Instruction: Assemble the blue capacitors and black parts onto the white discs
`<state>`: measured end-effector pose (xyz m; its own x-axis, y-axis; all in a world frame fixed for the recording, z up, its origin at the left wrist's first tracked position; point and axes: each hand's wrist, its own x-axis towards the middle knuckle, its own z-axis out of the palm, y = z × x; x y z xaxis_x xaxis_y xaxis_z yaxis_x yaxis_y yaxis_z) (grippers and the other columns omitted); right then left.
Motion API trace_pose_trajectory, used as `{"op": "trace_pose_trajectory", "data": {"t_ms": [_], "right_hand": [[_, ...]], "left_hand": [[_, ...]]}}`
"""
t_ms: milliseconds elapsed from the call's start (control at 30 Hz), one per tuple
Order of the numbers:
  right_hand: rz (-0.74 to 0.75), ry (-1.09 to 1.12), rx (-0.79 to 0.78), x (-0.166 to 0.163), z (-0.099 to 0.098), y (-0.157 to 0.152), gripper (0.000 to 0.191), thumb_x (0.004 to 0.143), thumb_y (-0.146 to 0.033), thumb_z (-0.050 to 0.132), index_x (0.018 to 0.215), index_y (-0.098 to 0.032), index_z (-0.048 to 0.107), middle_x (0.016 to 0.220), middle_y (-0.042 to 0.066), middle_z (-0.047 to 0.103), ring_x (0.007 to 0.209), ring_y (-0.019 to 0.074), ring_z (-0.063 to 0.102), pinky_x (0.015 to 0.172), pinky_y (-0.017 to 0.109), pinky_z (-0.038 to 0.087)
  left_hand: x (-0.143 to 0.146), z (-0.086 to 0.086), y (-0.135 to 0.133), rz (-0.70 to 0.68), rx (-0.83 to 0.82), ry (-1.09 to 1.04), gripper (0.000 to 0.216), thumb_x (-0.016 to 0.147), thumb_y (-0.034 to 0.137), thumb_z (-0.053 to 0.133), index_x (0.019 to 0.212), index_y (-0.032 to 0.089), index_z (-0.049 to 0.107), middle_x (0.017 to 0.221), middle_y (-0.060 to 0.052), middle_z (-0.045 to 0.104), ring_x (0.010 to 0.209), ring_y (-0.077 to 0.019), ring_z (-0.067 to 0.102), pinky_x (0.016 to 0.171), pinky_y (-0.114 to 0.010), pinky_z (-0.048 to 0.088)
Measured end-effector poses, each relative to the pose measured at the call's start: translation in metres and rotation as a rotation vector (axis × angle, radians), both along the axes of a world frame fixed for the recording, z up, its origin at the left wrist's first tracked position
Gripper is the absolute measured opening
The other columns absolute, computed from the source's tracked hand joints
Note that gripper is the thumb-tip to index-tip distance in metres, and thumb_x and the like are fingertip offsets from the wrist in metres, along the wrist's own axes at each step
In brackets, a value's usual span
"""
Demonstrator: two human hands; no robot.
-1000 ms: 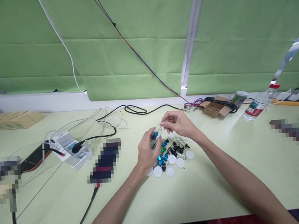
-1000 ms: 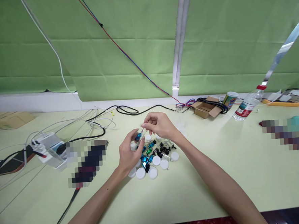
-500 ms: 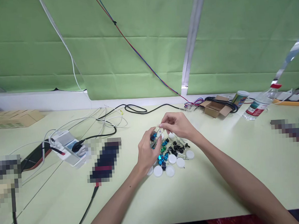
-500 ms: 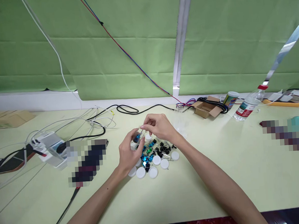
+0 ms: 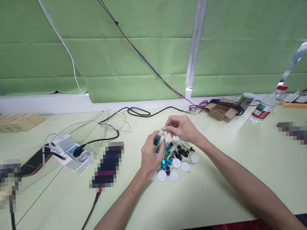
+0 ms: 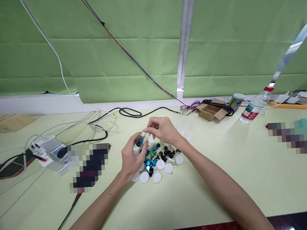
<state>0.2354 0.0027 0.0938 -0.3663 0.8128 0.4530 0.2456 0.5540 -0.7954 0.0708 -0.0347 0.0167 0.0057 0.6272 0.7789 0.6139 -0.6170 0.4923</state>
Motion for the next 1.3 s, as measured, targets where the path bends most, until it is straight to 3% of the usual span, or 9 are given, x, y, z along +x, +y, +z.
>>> {"op": "trace_pose_trajectory", "data": {"t_ms": [533,800,967,1300], "right_hand": [[-0.062,-0.133,0.107,-0.001,-0.001,-0.002,0.026,0.085,-0.038,0.065,0.069,-0.018,0.058,0.050,-0.004,0.056,0.043,0.0095,0.053,0.050,0.022,0.041],[-0.053,-0.175,0.092,0.000,0.005,-0.004,0.025,0.083,-0.035,0.067,0.069,-0.018,0.058,0.057,-0.002,0.059,0.049,0.0099,0.053,0.053,0.023,0.041],[0.028,-0.137,0.010,0.004,0.009,-0.004,0.030,0.084,-0.045,0.064,0.072,-0.018,0.060,0.059,-0.001,0.059,0.050,0.0112,0.055,0.053,0.024,0.044],[0.151,-0.002,-0.259,0.014,0.017,0.001,0.031,0.085,-0.045,0.063,0.080,-0.015,0.061,0.065,0.001,0.062,0.051,0.0100,0.057,0.052,0.024,0.046]], "left_hand": [[0.000,-0.001,-0.001,-0.022,-0.030,0.001,0.034,0.086,0.021,0.061,0.120,0.019,0.054,0.101,-0.007,0.068,0.088,-0.0168,0.065,0.082,-0.030,0.052],[0.001,0.000,-0.002,-0.023,-0.043,-0.001,0.033,0.087,0.023,0.060,0.119,0.019,0.055,0.100,-0.007,0.068,0.087,-0.0172,0.064,0.081,-0.031,0.053],[0.001,0.000,-0.002,-0.018,-0.040,-0.002,0.033,0.087,0.023,0.060,0.119,0.019,0.055,0.098,-0.007,0.068,0.087,-0.0172,0.064,0.080,-0.031,0.053],[0.001,0.000,-0.003,-0.007,-0.022,0.003,0.033,0.086,0.023,0.060,0.118,0.018,0.055,0.096,-0.006,0.067,0.084,-0.0159,0.064,0.080,-0.029,0.052]]}}
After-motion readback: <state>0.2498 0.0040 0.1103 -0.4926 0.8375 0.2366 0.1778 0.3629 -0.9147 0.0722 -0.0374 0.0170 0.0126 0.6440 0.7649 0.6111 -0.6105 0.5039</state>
